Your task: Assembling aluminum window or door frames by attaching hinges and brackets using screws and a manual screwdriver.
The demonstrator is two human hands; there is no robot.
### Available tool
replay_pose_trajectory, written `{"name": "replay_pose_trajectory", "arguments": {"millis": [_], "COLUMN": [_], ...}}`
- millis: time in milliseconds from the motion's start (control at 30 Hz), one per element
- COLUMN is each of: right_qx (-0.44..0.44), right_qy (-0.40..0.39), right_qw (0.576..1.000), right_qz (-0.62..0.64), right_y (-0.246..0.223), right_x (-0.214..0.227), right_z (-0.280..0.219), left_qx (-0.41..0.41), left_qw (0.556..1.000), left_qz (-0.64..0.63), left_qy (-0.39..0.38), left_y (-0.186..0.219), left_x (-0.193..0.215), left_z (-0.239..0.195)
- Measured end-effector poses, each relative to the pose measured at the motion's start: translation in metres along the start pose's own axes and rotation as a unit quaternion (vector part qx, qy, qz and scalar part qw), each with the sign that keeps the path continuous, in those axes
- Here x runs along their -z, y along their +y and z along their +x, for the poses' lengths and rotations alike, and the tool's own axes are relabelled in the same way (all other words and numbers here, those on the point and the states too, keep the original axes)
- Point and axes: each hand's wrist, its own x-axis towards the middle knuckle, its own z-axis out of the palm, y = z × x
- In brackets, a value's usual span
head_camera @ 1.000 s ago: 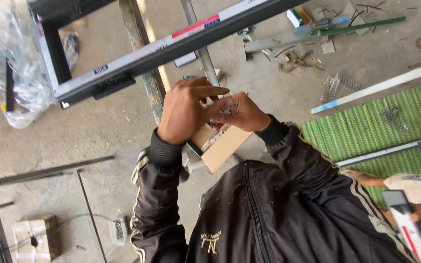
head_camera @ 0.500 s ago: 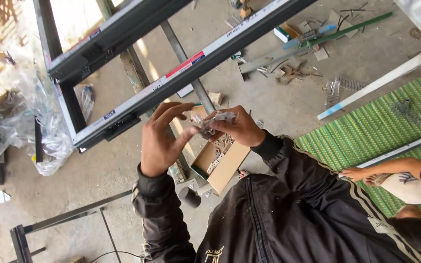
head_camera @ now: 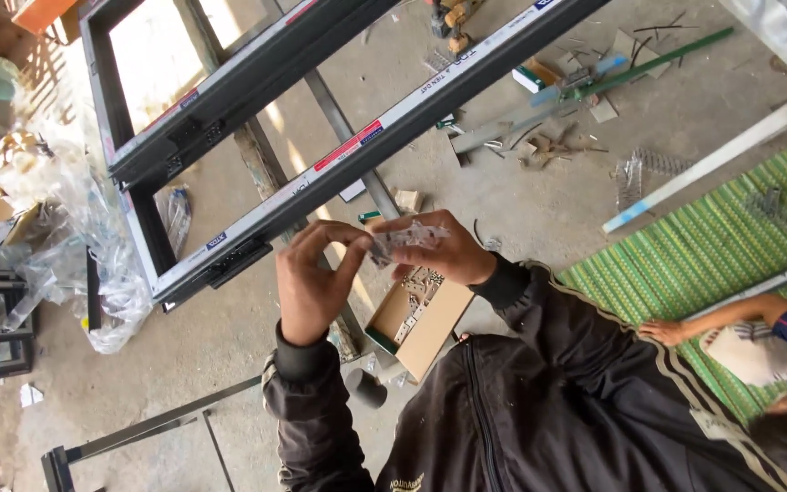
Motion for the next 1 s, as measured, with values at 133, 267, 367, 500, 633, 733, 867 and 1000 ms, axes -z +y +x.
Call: {"name": "replay_pose_trajectory", "arguments": {"millis": [133,267,367,500,633,733,867,1000], "right_qx": [0.001,-0.01,0.011,0.034,0.008,0.0,-0.026,-0.02], "right_qy": [0.026,0.045,0.016,-0.019,-0.064,-0.053,-0.001,0.048], "right_qw": [0.999,0.998,0.992,0.971,0.982,0.978,0.977,0.967], "right_qz": [-0.031,-0.042,-0.128,-0.236,-0.177,-0.201,-0.211,-0.249], "right_y": [0.009,0.002,-0.002,-0.019,0.037,0.014,0.058,0.048], "right_x": [0.001,-0.001,0.0,-0.006,0.019,0.005,0.022,0.014], "right_z": [-0.004,-0.003,-0.004,0.004,0.01,0.018,0.025,0.045], "left_qx": [0.002,-0.061,-0.108,-0.099,-0.079,-0.067,-0.05,-0.006], "left_qw": [1.0,0.994,0.98,0.982,0.989,0.992,0.996,0.994], "left_qz": [0.011,0.061,0.131,0.109,0.055,0.041,0.041,0.089], "left_qy": [-0.02,-0.073,-0.104,-0.115,-0.114,-0.096,-0.064,0.058], "left_y": [0.021,0.023,0.009,-0.011,-0.04,-0.047,-0.064,-0.098], "left_x": [0.007,0.001,-0.014,-0.024,-0.038,-0.04,-0.048,-0.069], "left_z": [0.007,0.018,0.015,0.014,0.011,0.016,0.012,0.013]}}
